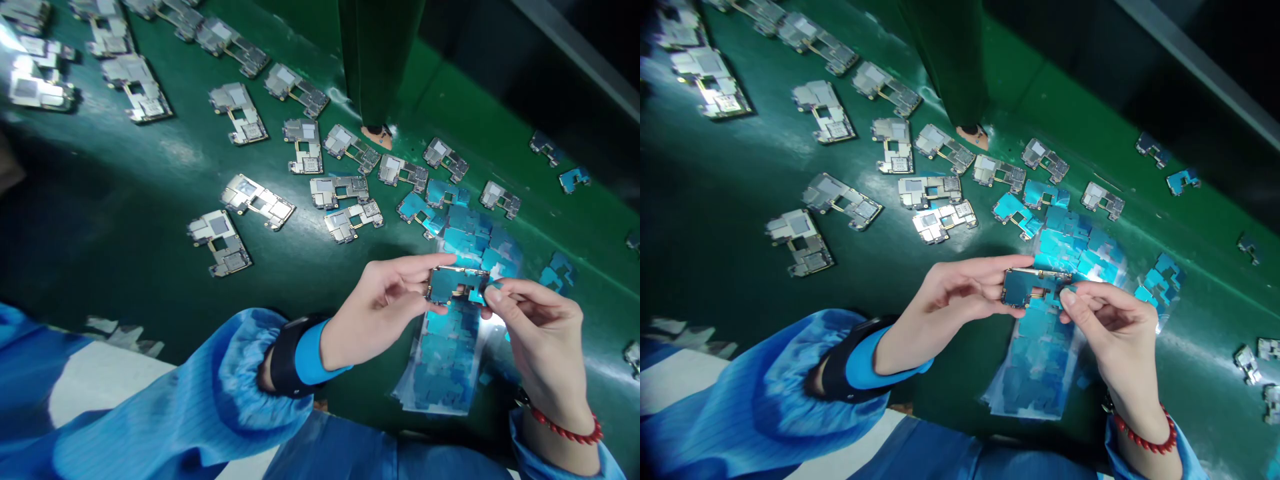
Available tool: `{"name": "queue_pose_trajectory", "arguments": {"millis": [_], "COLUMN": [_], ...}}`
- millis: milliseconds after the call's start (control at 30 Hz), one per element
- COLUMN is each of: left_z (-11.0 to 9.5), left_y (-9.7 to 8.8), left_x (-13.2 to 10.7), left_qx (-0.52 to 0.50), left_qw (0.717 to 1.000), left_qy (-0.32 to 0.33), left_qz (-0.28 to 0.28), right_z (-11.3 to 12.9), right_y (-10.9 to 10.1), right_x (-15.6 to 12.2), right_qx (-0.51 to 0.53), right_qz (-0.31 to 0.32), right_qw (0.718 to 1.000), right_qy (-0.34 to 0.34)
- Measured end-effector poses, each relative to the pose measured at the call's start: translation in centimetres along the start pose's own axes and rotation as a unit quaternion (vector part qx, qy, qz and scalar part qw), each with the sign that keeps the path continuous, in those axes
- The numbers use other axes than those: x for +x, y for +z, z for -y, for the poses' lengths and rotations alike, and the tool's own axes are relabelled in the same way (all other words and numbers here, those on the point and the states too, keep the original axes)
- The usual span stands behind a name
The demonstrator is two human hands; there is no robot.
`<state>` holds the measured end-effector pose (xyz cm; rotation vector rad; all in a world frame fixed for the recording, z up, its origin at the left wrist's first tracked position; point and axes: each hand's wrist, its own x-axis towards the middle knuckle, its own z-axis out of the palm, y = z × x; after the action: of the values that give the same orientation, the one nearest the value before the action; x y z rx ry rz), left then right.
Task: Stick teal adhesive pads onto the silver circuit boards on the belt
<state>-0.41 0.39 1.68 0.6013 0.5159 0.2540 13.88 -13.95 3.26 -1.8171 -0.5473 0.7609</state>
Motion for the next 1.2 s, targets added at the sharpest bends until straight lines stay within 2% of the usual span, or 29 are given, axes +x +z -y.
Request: {"name": "queue_pose_trajectory", "arguments": {"millis": [367,633,867,1200], "left_z": [0.2,0.3,1.1,1.1], "left_y": [0.0,-0.1,-0.2,-0.2], "left_x": [0.1,-0.1,0.0,0.1], "left_qx": [0.037,0.117,0.135,0.171], "left_qw": [0.999,0.993,0.99,0.984], "left_qy": [-0.001,-0.027,-0.003,0.01], "left_qz": [-0.008,-0.017,-0.029,-0.038], "right_z": [0.0,-0.1,-0.1,0.0], "right_y": [0.0,0.2,0.2,0.3], "right_x": [0.0,0.1,0.1,0.1], "right_qx": [-0.008,-0.005,-0.001,-0.004], "right_qz": [-0.01,-0.011,-0.009,-0.006], "right_qw": [1.0,1.0,1.0,1.0], "right_qy": [0.016,0.013,0.003,0.003]}}
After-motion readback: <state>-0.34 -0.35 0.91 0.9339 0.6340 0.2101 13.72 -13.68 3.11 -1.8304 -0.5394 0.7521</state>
